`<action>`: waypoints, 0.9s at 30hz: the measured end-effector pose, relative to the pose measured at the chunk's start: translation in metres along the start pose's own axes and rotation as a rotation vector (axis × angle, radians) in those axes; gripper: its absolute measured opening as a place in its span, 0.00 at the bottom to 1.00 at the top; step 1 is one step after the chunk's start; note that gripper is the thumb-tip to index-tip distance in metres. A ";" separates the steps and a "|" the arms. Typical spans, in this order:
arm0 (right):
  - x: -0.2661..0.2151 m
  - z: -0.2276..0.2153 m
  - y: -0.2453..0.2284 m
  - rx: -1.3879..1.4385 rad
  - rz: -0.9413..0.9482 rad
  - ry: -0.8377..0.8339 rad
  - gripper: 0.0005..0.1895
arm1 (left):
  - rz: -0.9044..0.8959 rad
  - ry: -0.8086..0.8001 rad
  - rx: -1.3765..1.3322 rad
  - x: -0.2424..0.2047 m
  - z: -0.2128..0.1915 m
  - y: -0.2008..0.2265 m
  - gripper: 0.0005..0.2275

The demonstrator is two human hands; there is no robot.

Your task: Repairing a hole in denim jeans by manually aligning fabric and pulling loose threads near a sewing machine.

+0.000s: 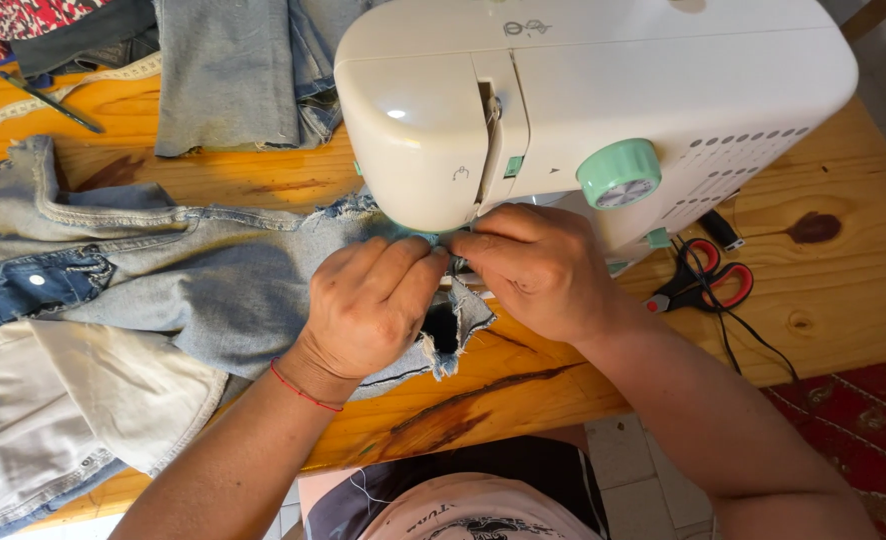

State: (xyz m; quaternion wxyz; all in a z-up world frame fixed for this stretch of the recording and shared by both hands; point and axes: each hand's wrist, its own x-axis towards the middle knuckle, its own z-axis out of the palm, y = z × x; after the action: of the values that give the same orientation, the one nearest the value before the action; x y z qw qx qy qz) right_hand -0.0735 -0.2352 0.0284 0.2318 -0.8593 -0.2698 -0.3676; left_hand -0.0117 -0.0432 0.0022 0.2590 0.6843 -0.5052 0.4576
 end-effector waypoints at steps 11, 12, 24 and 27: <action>-0.009 0.014 0.010 0.010 -0.010 0.097 0.07 | -0.049 0.021 -0.181 0.004 -0.003 -0.001 0.10; -0.010 0.013 0.009 0.009 -0.016 0.102 0.07 | -0.051 0.014 -0.205 0.004 -0.004 -0.002 0.10; -0.029 0.025 0.013 0.001 -0.110 0.124 0.09 | -0.061 0.004 -0.183 -0.001 -0.011 -0.005 0.11; -0.027 0.026 0.012 0.009 -0.116 0.122 0.08 | -0.076 -0.001 -0.119 -0.006 -0.005 -0.002 0.12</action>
State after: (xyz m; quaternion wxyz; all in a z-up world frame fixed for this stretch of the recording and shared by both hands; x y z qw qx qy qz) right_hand -0.0685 -0.2368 -0.0108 0.2301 -0.8172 -0.3059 -0.4310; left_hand -0.0122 -0.0356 -0.0011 0.3161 0.6864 -0.5055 0.4163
